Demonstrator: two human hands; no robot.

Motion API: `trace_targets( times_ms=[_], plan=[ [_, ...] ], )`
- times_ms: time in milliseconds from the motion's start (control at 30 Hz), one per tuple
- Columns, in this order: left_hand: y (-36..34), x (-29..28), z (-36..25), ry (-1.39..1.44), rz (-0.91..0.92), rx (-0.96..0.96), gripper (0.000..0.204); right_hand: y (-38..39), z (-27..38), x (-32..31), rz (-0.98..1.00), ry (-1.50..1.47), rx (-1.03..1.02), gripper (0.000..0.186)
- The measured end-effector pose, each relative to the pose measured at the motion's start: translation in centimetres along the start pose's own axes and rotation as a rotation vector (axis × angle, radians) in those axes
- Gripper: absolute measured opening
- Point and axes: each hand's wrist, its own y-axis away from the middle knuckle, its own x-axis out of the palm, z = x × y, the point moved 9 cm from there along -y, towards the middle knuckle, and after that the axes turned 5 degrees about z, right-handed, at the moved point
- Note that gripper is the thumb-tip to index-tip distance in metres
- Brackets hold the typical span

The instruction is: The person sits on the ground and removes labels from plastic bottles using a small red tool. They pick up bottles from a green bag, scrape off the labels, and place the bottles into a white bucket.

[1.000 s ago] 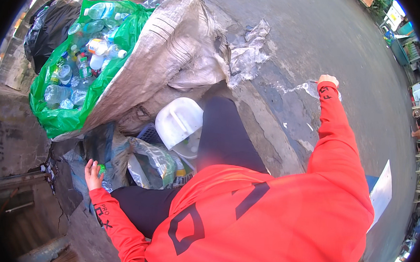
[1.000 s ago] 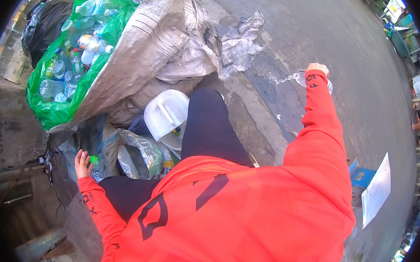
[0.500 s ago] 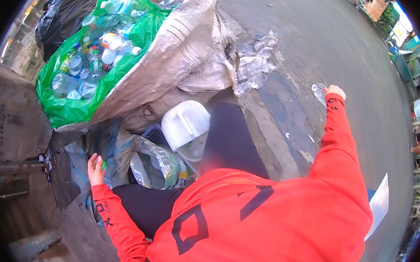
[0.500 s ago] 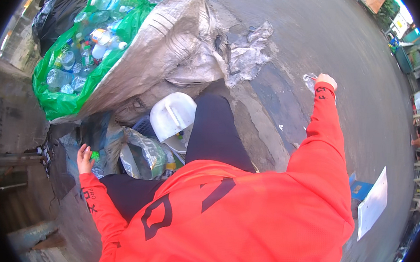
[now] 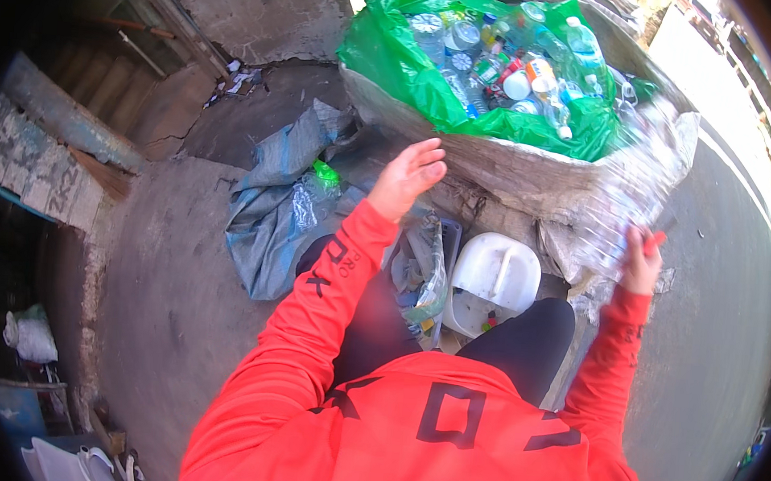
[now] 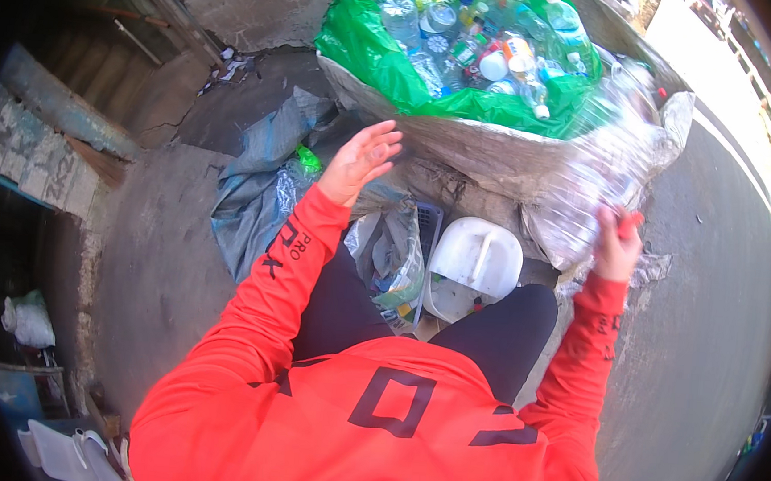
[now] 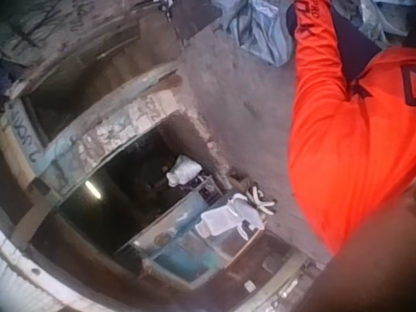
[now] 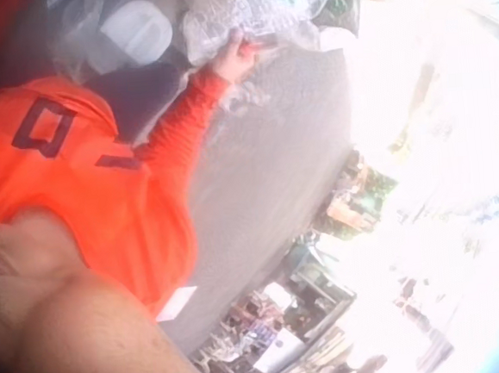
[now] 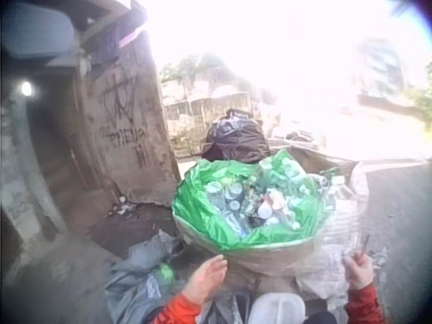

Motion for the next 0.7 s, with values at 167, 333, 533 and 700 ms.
trace_targets(
  times_ms=[167, 333, 533, 700],
  plan=[
    [0.8, -1.4, -3.2, 0.09, -0.107, 0.182, 0.04, 1.3, 7.3, 28.7, 0.653, -0.112, -0.104, 0.017],
    [3.7, -15.4, -2.0, 0.094, -0.529, 0.19, 0.014, 1.7, 0.9, 43.5, 0.663, -0.048, 0.03, 0.033],
    [11.7, -28.4, 3.1, -0.132, -0.699, -0.299, 0.039, 7.3, -2.7, 44.4, 0.759, 0.026, 0.212, 0.037],
    [22.1, -39.0, 9.7, -1.164, -0.754, -0.891, 0.064, 8.8, -5.3, 34.5, 0.926, -0.179, 0.472, 0.019]
  ],
)
